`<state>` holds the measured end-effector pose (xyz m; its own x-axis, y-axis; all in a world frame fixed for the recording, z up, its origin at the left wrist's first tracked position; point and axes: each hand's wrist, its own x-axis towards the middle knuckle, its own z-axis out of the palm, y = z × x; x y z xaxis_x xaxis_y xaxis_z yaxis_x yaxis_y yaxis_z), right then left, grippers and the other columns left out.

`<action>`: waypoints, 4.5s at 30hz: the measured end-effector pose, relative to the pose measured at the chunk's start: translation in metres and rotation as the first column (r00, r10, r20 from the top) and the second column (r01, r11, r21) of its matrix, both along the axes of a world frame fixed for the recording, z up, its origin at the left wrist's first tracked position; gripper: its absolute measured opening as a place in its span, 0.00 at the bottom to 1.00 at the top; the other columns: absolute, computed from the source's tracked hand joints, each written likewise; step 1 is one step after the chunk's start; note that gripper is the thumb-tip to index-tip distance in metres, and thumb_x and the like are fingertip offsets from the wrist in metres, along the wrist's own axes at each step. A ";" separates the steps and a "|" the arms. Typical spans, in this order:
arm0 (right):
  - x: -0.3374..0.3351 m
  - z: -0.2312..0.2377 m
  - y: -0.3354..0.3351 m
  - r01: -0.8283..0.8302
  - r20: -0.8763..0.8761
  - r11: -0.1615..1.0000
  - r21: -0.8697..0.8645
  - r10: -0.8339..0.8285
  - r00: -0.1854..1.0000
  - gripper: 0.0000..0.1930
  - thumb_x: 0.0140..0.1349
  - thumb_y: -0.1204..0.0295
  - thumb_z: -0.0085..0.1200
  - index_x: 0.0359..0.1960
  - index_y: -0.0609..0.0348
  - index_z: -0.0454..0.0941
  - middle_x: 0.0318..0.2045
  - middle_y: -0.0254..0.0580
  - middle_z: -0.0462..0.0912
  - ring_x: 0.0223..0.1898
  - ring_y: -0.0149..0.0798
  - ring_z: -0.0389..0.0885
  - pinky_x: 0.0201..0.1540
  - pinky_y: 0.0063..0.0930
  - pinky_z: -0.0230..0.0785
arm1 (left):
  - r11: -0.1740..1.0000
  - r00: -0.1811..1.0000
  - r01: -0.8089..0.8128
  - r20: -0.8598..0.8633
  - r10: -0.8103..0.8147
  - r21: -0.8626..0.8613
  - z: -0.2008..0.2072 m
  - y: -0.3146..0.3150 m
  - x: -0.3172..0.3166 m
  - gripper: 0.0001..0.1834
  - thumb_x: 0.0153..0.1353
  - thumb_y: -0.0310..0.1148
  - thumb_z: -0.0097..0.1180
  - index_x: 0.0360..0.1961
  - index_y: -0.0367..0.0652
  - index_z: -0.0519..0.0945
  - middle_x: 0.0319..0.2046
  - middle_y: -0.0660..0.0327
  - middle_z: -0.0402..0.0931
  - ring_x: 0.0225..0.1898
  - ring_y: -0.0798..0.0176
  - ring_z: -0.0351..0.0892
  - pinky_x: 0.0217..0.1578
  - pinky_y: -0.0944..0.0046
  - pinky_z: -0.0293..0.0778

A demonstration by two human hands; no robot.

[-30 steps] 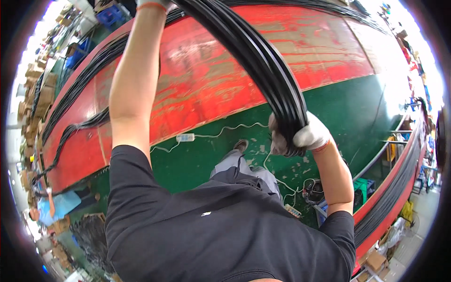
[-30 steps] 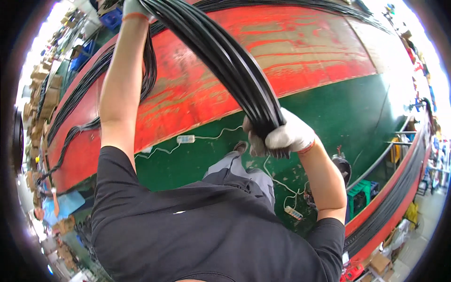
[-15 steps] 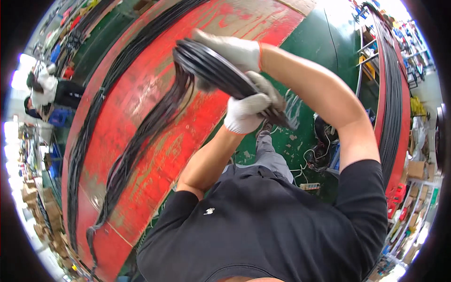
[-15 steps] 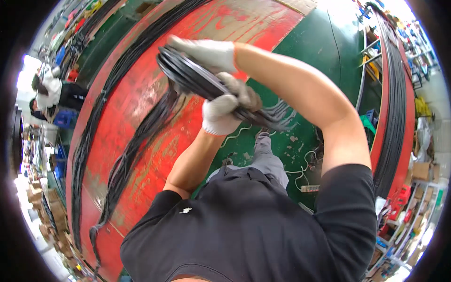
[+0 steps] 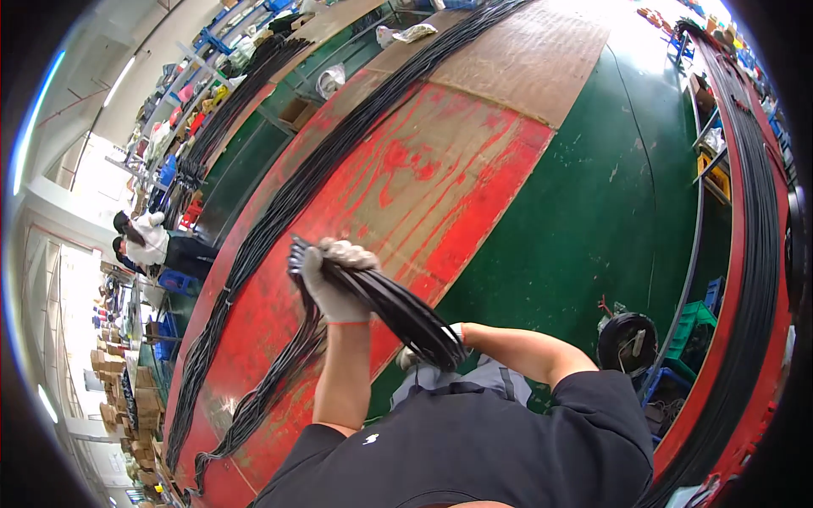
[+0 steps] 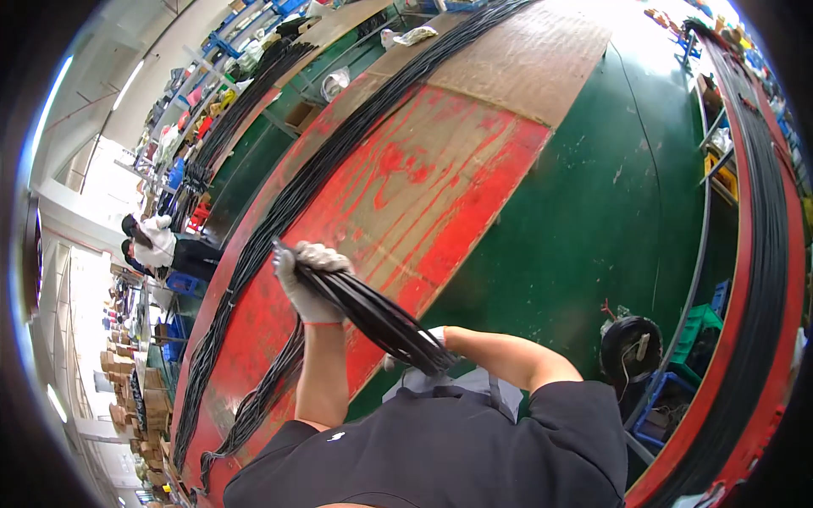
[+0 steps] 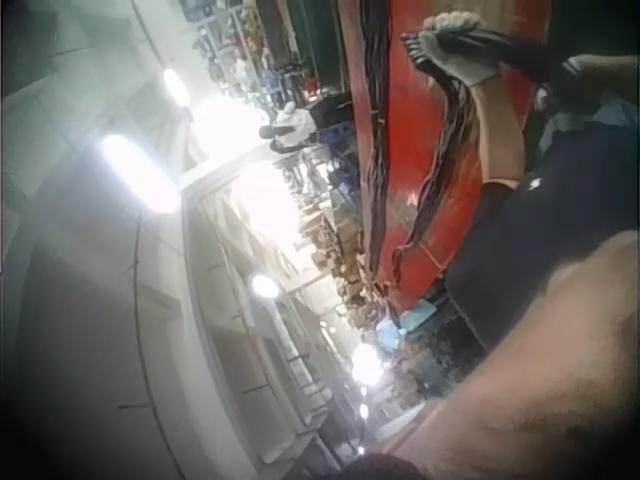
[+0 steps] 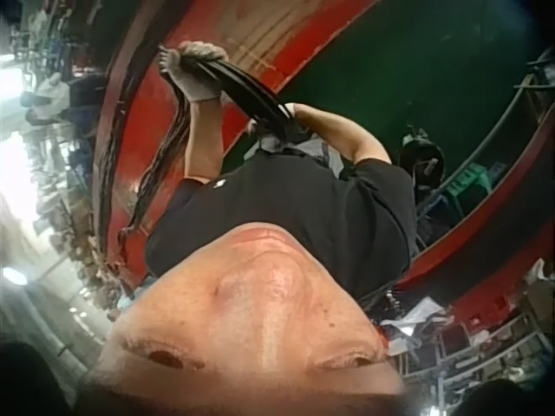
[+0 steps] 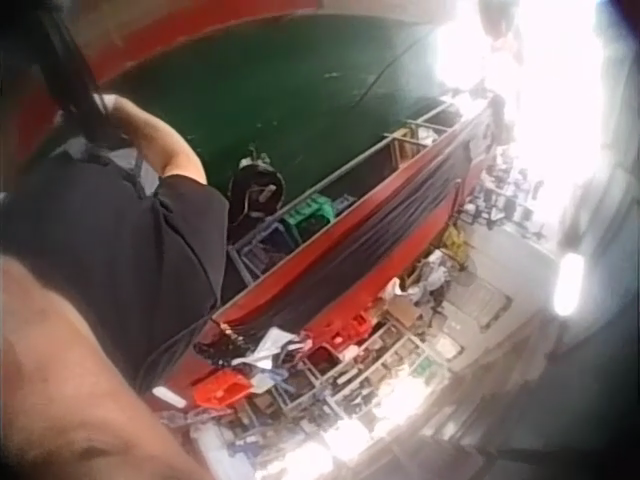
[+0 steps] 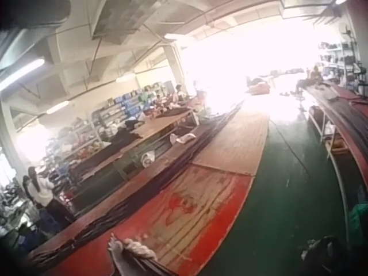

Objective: The person sorts and arranges bundles of black cables on a workbench by hand.

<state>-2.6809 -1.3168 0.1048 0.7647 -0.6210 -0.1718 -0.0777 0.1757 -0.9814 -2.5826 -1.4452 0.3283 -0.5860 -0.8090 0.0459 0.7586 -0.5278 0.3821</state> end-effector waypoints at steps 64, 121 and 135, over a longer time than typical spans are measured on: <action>-1.788 0.020 -0.100 0.521 -0.208 0.432 0.737 -0.588 0.782 0.37 0.52 0.52 0.78 0.58 0.62 0.77 0.42 0.37 0.84 0.41 0.32 0.81 0.47 0.31 0.76 | 0.804 0.901 -0.401 0.349 0.259 0.439 -0.210 -0.354 -1.547 0.10 0.54 0.36 0.66 0.27 0.43 0.78 0.28 0.61 0.79 0.34 0.57 0.79 0.47 0.54 0.80; -2.888 -0.031 -0.655 -0.235 -0.204 0.739 0.631 0.451 0.869 0.25 0.76 0.47 0.51 0.45 0.61 0.84 0.31 0.42 0.88 0.27 0.37 0.86 0.31 0.33 0.79 | 0.213 0.392 -0.906 0.541 0.744 0.365 -0.313 -0.450 -2.798 0.09 0.65 0.34 0.55 0.29 0.43 0.76 0.22 0.55 0.77 0.24 0.52 0.80 0.29 0.51 0.81; -2.826 -0.082 -0.712 -0.432 -0.115 0.643 0.632 0.629 0.769 0.29 0.75 0.41 0.51 0.53 0.58 0.79 0.42 0.41 0.86 0.36 0.37 0.85 0.40 0.36 0.79 | 0.081 0.279 -0.904 0.437 0.855 0.420 -0.306 -0.415 -2.892 0.07 0.63 0.32 0.59 0.33 0.39 0.80 0.26 0.59 0.79 0.26 0.61 0.80 0.32 0.59 0.80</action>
